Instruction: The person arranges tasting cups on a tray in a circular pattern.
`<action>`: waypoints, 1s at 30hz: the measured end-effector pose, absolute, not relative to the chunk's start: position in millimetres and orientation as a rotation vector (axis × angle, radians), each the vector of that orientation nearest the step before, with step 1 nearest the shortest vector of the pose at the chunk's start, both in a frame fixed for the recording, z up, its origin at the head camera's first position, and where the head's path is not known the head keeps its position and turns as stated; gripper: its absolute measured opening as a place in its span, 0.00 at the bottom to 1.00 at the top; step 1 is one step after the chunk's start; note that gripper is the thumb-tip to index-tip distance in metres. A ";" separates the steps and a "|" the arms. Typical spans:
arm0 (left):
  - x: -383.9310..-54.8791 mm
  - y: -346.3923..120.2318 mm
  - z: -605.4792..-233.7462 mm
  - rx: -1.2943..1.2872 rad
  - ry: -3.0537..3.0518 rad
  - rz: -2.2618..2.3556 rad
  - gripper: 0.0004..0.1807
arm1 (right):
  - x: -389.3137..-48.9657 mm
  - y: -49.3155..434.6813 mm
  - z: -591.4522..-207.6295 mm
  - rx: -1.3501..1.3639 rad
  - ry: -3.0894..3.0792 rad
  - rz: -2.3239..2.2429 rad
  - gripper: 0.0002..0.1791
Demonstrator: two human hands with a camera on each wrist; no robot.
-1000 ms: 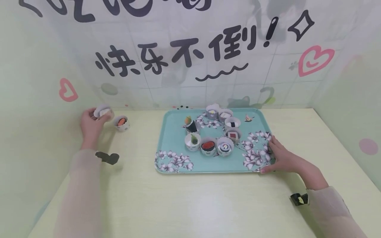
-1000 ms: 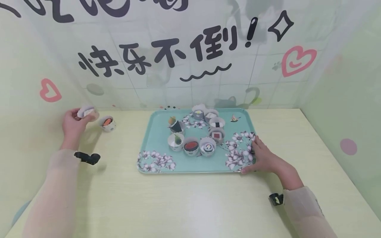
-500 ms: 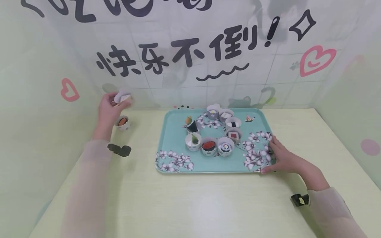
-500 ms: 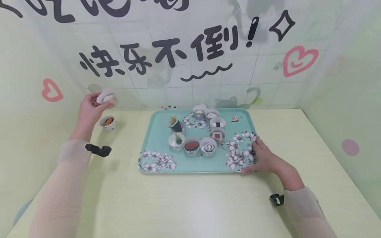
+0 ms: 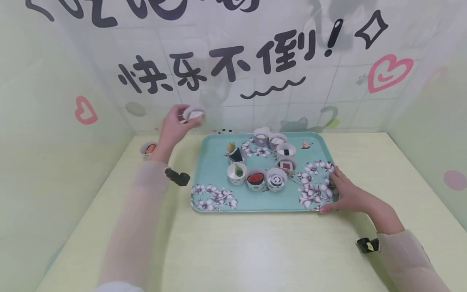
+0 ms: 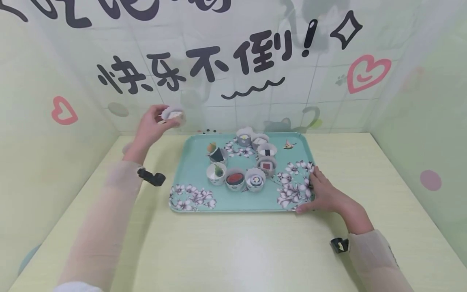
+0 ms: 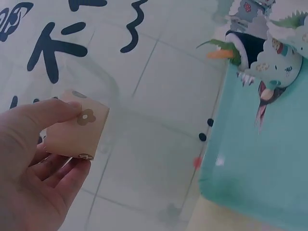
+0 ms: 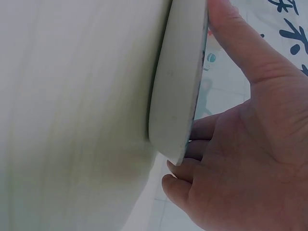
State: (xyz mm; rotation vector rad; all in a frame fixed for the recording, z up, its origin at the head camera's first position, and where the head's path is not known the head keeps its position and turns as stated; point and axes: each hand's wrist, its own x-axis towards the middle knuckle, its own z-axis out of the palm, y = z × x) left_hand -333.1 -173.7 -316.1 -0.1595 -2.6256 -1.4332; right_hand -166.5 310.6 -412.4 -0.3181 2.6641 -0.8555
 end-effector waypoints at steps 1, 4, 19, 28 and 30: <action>-334.8 -167.0 -317.2 -0.181 -2.631 -1.438 0.38 | -166.5 310.8 -412.4 -0.318 2.664 -0.855 0.74; -338.8 -147.2 -320.7 -0.239 -2.641 -1.454 0.37 | -166.2 311.4 -412.4 -0.319 2.666 -0.854 0.74; -346.7 -73.2 -345.9 -0.467 -2.851 -1.348 0.34 | -165.2 309.4 -411.2 -0.302 2.667 -0.850 0.74; -347.7 -49.0 -361.8 -0.563 -2.972 -1.199 0.32 | -165.2 309.7 -411.2 -0.304 2.667 -0.856 0.74; -345.9 -46.1 -364.6 -0.560 -3.009 -1.172 0.32 | -165.5 310.4 -411.6 -0.304 2.667 -0.856 0.75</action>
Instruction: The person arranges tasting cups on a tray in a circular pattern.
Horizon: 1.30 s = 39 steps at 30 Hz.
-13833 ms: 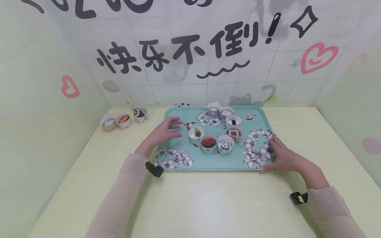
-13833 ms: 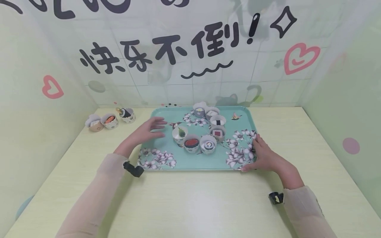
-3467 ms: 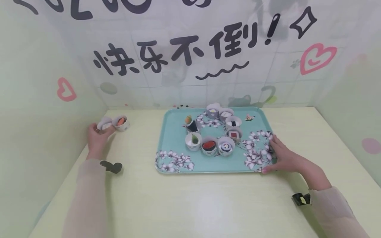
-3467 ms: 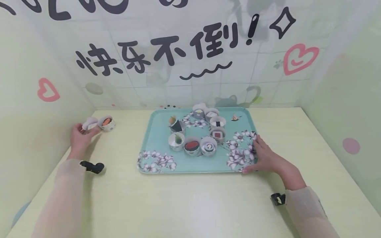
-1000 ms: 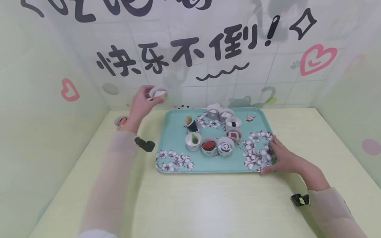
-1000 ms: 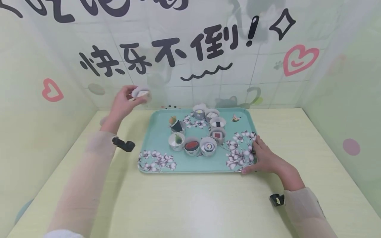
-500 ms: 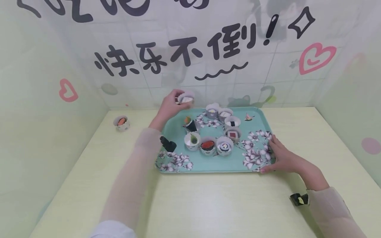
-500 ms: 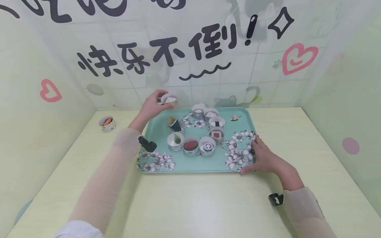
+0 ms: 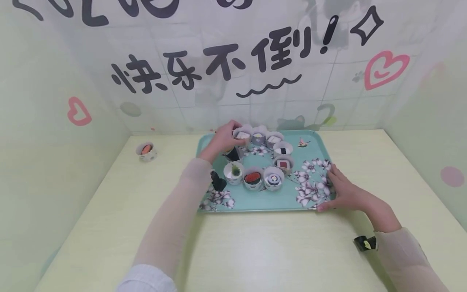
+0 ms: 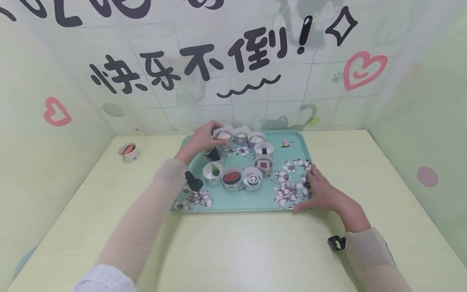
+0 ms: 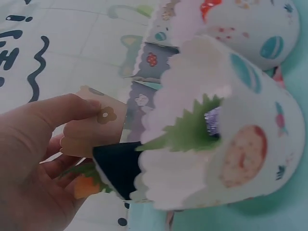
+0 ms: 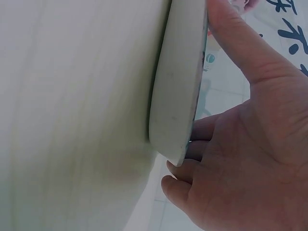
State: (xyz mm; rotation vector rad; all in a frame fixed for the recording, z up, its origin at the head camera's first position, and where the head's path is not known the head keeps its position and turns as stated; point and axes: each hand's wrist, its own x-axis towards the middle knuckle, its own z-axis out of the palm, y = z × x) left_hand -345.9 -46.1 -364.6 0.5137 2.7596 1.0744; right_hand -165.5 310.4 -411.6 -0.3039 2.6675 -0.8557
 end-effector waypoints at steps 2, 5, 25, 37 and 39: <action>-344.2 -45.8 -366.5 0.503 2.759 1.040 0.31 | -165.9 310.1 -411.9 -0.307 2.666 -0.857 0.75; -342.6 -46.6 -368.2 0.496 2.754 1.028 0.30 | -166.2 309.9 -412.3 -0.311 2.668 -0.849 0.75; -340.6 -67.4 -361.1 0.398 2.805 1.152 0.32 | -164.5 310.2 -412.3 -0.300 2.672 -0.852 0.75; -351.1 -68.1 -375.7 0.320 2.767 0.964 0.34 | -163.4 310.7 -414.4 -0.312 2.682 -0.858 0.74; -350.2 -68.0 -374.4 0.308 2.745 0.913 0.34 | -163.4 310.7 -413.9 -0.313 2.685 -0.857 0.74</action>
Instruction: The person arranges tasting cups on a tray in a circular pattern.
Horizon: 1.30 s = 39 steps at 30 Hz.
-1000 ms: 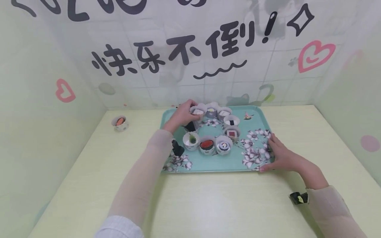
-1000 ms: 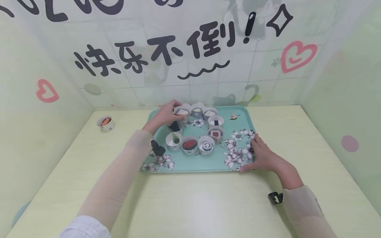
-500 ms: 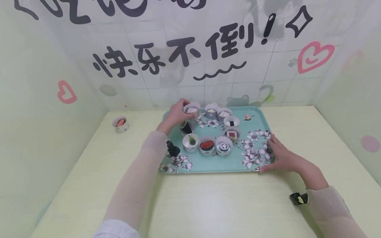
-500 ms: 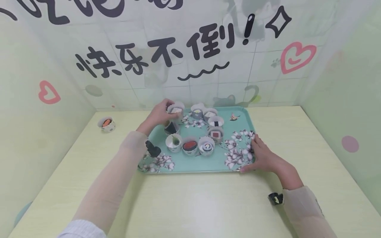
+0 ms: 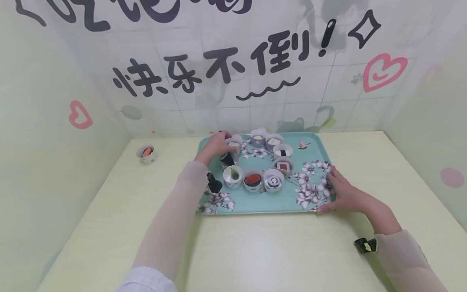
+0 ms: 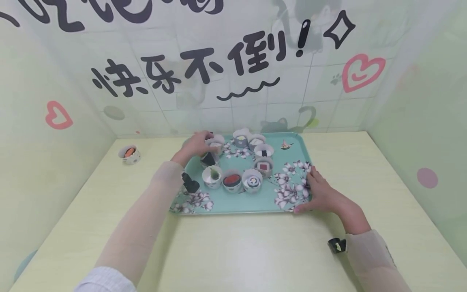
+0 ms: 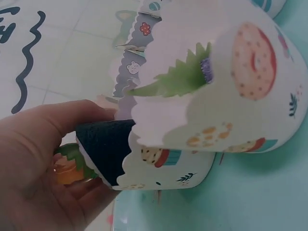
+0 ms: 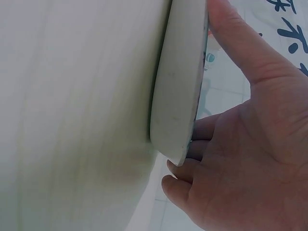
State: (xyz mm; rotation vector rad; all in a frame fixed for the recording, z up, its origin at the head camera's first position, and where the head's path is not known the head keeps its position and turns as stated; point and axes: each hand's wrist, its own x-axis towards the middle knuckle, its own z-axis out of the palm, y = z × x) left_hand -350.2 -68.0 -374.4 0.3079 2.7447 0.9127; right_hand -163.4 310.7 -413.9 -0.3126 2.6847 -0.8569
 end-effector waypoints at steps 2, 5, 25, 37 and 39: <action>-348.1 -69.3 -371.6 0.295 2.730 0.875 0.35 | -163.4 309.9 -413.4 -0.315 2.684 -0.859 0.74; -346.6 -71.8 -367.6 0.282 2.731 0.831 0.35 | -163.2 309.2 -412.3 -0.315 2.682 -0.861 0.74; -337.7 -98.4 -342.5 0.168 2.694 0.755 0.31 | -163.3 305.4 -412.2 -0.300 2.665 -0.872 0.74; -340.6 -153.1 -341.2 0.093 2.838 0.939 0.28 | -162.6 305.6 -412.1 -0.307 2.671 -0.858 0.74; -339.3 -163.7 -340.9 0.072 2.843 0.969 0.28 | -163.0 306.4 -412.3 -0.304 2.679 -0.841 0.74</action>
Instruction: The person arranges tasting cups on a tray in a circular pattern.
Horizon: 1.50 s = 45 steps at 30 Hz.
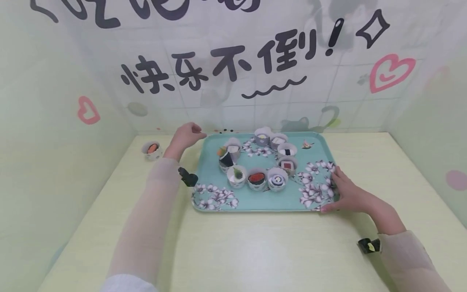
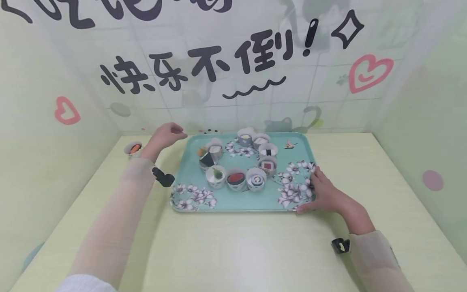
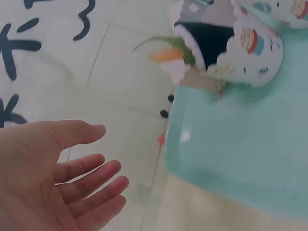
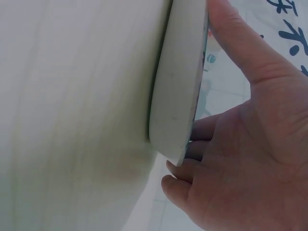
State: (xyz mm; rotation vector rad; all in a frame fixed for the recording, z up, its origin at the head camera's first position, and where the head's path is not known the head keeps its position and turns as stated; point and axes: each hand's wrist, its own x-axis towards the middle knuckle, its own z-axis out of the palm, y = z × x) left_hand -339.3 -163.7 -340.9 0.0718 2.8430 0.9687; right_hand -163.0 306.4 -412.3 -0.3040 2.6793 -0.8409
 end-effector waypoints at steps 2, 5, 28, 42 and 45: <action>-337.9 -173.3 -341.0 0.052 2.848 0.991 0.28 | -163.3 307.8 -412.5 -0.299 2.684 -0.828 0.74; -335.2 -187.5 -341.7 0.023 2.876 1.039 0.28 | -163.5 309.6 -413.3 -0.295 2.683 -0.823 0.74; -311.3 -282.1 -372.7 -0.440 2.914 1.588 0.40 | -163.7 310.9 -413.3 -0.278 2.679 -0.818 0.74; -316.1 -298.0 -404.4 -0.498 2.800 1.538 0.48 | -163.0 308.4 -411.9 -0.281 2.675 -0.822 0.74; -316.4 -298.6 -408.0 -0.528 2.788 1.521 0.48 | -163.5 307.8 -411.4 -0.292 2.678 -0.820 0.74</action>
